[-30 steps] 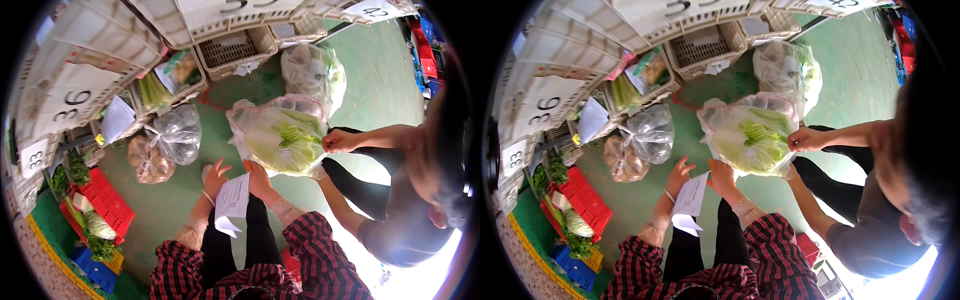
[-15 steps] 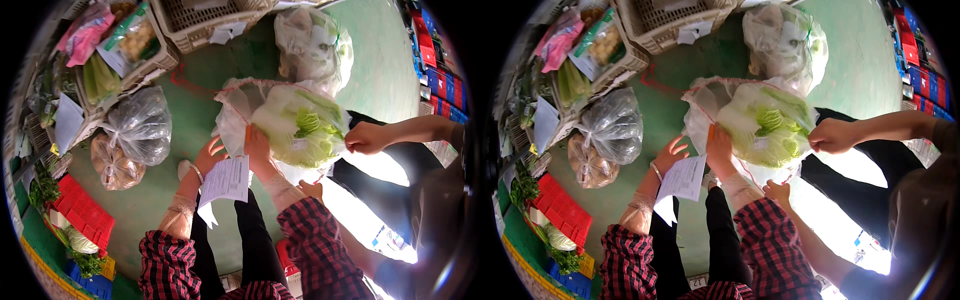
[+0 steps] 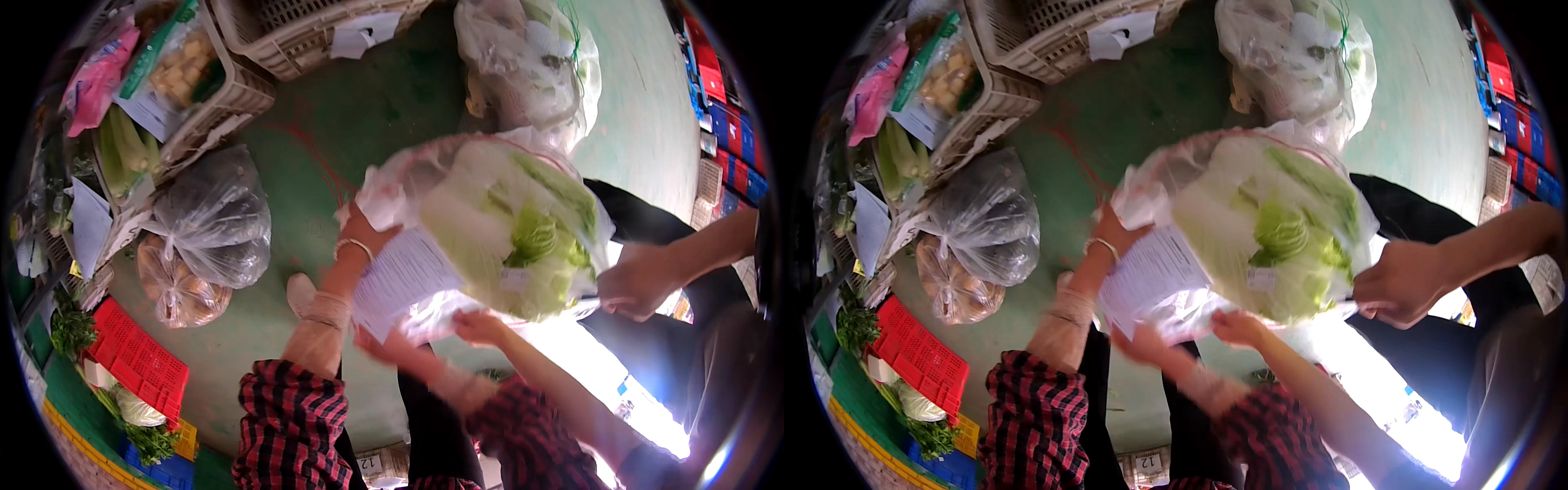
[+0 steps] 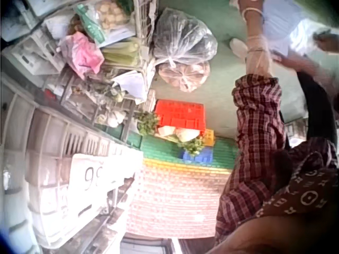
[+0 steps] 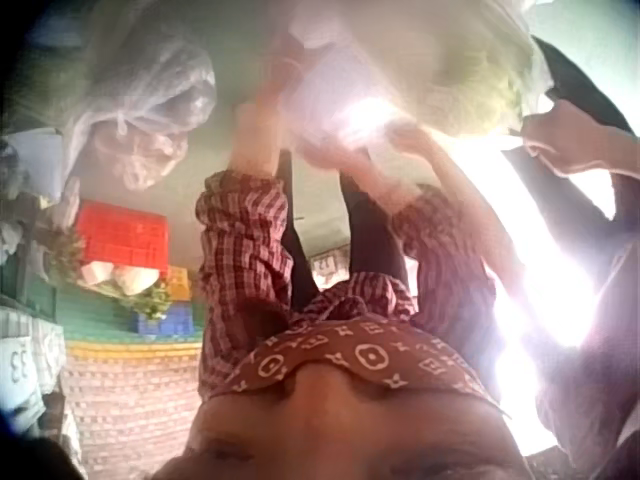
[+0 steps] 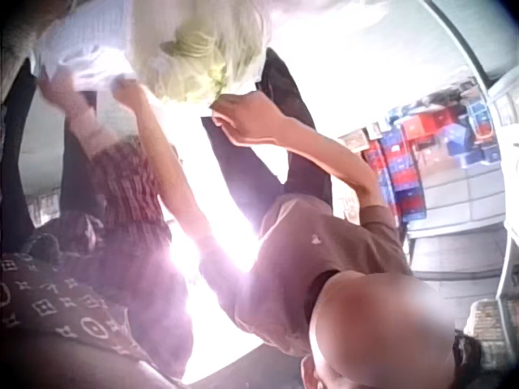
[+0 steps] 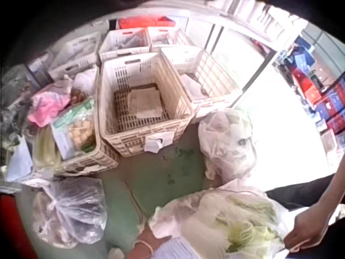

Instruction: The person sorts various vegetables and packaged food items from numbered plastic crates into a white mesh bag while referencing a paper checklist and a mobile phone.

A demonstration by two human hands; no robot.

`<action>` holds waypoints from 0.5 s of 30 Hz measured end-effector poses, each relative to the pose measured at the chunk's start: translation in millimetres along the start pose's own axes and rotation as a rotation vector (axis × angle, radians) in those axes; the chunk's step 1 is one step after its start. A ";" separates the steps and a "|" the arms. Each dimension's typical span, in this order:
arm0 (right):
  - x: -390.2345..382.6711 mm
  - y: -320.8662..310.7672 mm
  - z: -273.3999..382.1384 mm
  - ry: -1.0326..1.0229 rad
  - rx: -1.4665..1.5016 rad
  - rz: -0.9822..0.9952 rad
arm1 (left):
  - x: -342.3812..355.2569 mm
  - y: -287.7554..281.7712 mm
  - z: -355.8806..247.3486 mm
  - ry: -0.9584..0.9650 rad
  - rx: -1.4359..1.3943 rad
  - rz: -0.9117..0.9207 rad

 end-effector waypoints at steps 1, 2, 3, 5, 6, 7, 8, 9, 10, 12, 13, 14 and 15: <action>-5.7 51.9 86.0 0.193 -0.230 0.594 | -19.1 -39.9 58.4 -0.162 0.263 0.026; -29.5 34.8 103.0 0.063 -0.173 0.379 | -26.9 -23.2 39.7 -0.160 0.421 0.088; -42.6 20.8 113.3 0.076 -0.122 0.334 | -42.1 -13.9 41.9 -0.188 0.602 0.146; -64.9 -7.6 147.6 0.057 -0.078 0.291 | -59.4 -21.2 78.0 0.005 0.673 0.052; -78.3 -22.5 154.0 0.116 -0.128 0.340 | -63.3 -19.4 107.2 -0.194 0.630 0.178; -91.4 -33.7 155.8 0.171 -0.182 0.392 | -68.4 -32.6 114.0 -0.118 0.474 0.140; -105.9 -46.9 153.9 0.177 -0.198 0.376 | -75.5 -42.4 108.9 -0.060 0.208 0.122; -119.5 -49.5 157.1 0.193 -0.228 0.375 | -90.9 -60.0 126.4 -0.095 -0.224 0.102; -132.1 -57.2 159.4 0.223 -0.266 0.375 | -106.6 -68.9 124.5 -0.120 -0.669 0.091; -153.7 -85.7 160.6 0.280 -0.280 0.320 | -138.9 -71.0 82.8 -0.110 -0.909 0.171; -162.5 -99.8 162.5 0.321 -0.276 0.270 | -163.1 -82.2 49.1 -0.112 -1.131 0.239; -168.2 -104.9 169.7 0.309 -0.274 0.267 | -185.4 -105.2 26.4 -0.106 -1.125 0.230; -177.6 -109.4 176.0 0.317 -0.278 0.254 | -210.0 -142.8 -6.2 0.098 -1.091 0.133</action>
Point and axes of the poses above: each hand's wrist, its own x-axis towards the middle knuckle, its own y-axis out of the palm, z = x × y, the point moved 9 cm from there along x, towards the middle knuckle, and after that the axes turned 1 degree about -x, right-handed, at the moved point
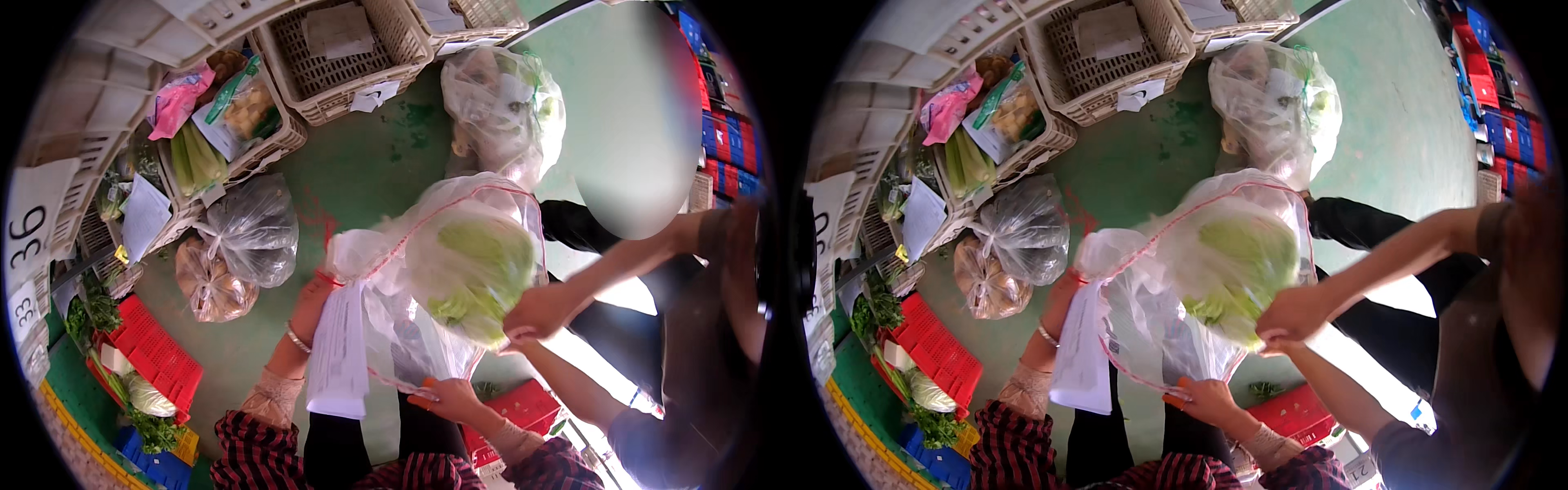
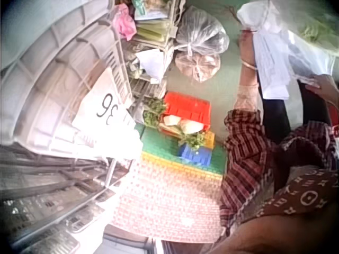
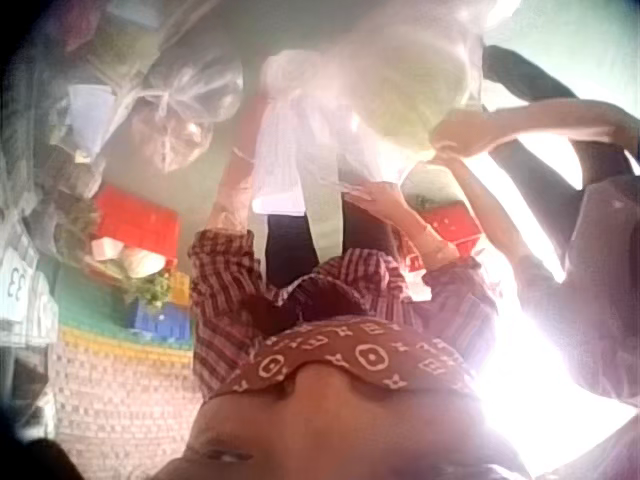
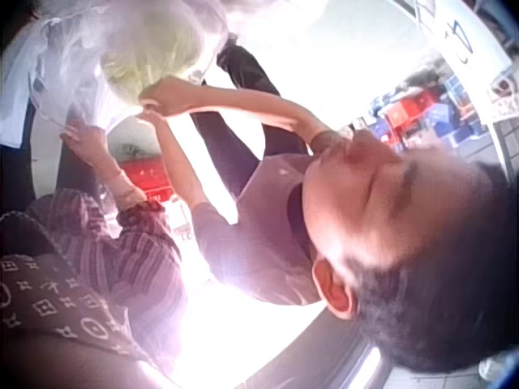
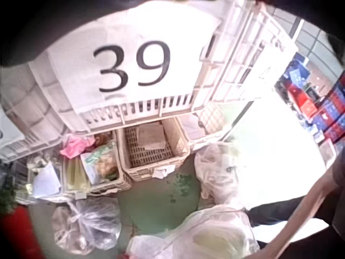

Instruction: The person sorts various vegetables and packaged food items from numbered plastic crates into a white mesh bag while referencing a paper checklist and a mobile phone.

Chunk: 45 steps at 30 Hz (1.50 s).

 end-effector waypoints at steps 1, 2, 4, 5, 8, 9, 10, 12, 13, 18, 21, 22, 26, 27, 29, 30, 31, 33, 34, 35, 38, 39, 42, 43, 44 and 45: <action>-12.3 -0.8 -1.2 0.016 -0.002 -0.015 | -25.5 15.0 -38.8 0.067 -0.053 0.000; -23.6 1.9 -6.1 0.016 -0.021 -0.033 | -51.0 30.7 -76.0 0.134 -0.108 0.006; -44.6 -15.1 -5.8 0.045 0.003 -0.058 | -91.8 32.6 -107.6 0.070 -0.101 0.047; -52.2 -17.3 -10.1 0.015 0.002 -0.079 | -108.8 38.3 -111.4 0.064 -0.104 0.058; -69.5 -29.0 -17.7 -0.008 0.027 -0.177 | -147.6 51.0 -148.1 0.212 -0.048 -0.087; -73.6 -32.8 -15.4 -0.009 0.028 -0.186 | -155.3 56.0 -150.8 0.216 -0.046 -0.080; -77.7 -37.4 -13.6 0.000 0.016 -0.197 | -161.4 62.9 -151.1 0.190 -0.075 -0.061; -89.2 -44.2 -12.9 0.006 0.008 -0.204 | -173.2 76.2 -153.9 0.167 -0.099 -0.035; -95.7 -48.8 -11.0 0.003 0.010 -0.213 | -179.0 77.8 -153.3 0.144 -0.147 -0.087; -128.2 -78.9 9.7 -0.038 -0.093 -0.295 | -209.2 111.3 -174.9 0.157 -0.320 -0.017; -122.7 -70.2 -20.4 0.015 -0.175 -0.241 | -200.0 109.4 -169.0 0.301 -0.006 -0.039; -126.7 -76.1 -27.9 -0.028 -0.175 -0.224 | -200.4 126.5 -170.9 0.282 -0.125 -0.002; -159.9 -170.2 67.1 -0.276 -0.191 -0.442 | -198.8 122.4 -160.4 0.217 -0.311 0.038; -166.7 -201.7 101.8 -0.336 -0.094 -0.519 | -202.1 126.3 -158.5 0.195 -0.326 0.050; -193.5 -271.2 194.0 -0.537 0.066 -0.745 | -206.4 125.0 -174.8 0.278 -0.328 0.148; -209.8 -308.3 233.4 -0.632 0.139 -0.836 | -208.5 131.1 -182.7 0.282 -0.426 0.157; -225.4 -346.6 267.0 -0.779 0.135 -1.050 | -208.9 133.8 -189.5 0.283 -0.520 0.165; -252.1 -415.1 347.9 -0.909 -0.028 -1.352 | -199.1 95.4 -168.5 0.253 -0.457 0.148; -266.2 -450.1 385.4 -0.955 -0.206 -1.469 | -190.7 90.3 -158.4 0.229 -0.391 0.185; -268.2 -479.0 418.2 -0.935 -0.352 -1.488 | -183.5 84.6 -152.8 0.206 -0.323 0.216; -174.3 -565.1 435.2 -0.604 -0.557 -0.925 | -164.9 68.0 -139.4 0.134 -0.220 0.155; -167.2 -573.9 444.2 -0.608 -0.561 -0.914 | -160.7 58.5 -136.0 0.105 -0.202 0.151; -182.5 -574.7 451.8 -0.666 -0.704 -0.831 | -144.6 68.1 -158.5 0.129 -0.076 0.092; -208.4 -563.6 460.5 -0.737 -0.674 -0.911 | -140.7 63.5 -162.0 0.123 -0.078 0.093; -240.2 -550.1 465.5 -0.807 -0.643 -0.993 | -135.3 59.7 -166.4 0.114 -0.056 0.098; -275.1 -536.5 464.9 -0.815 -0.537 -1.022 | -130.5 55.5 -166.7 0.109 -0.035 0.104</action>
Point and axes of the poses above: each hand's wrist, its own x-axis towards the middle knuckle, its own y-axis out of the palm, z = x × y, the point moved 9 cm from there along x, towards the middle knuckle, and after that the axes turned 1 degree about -x, right-handed, at the moved point
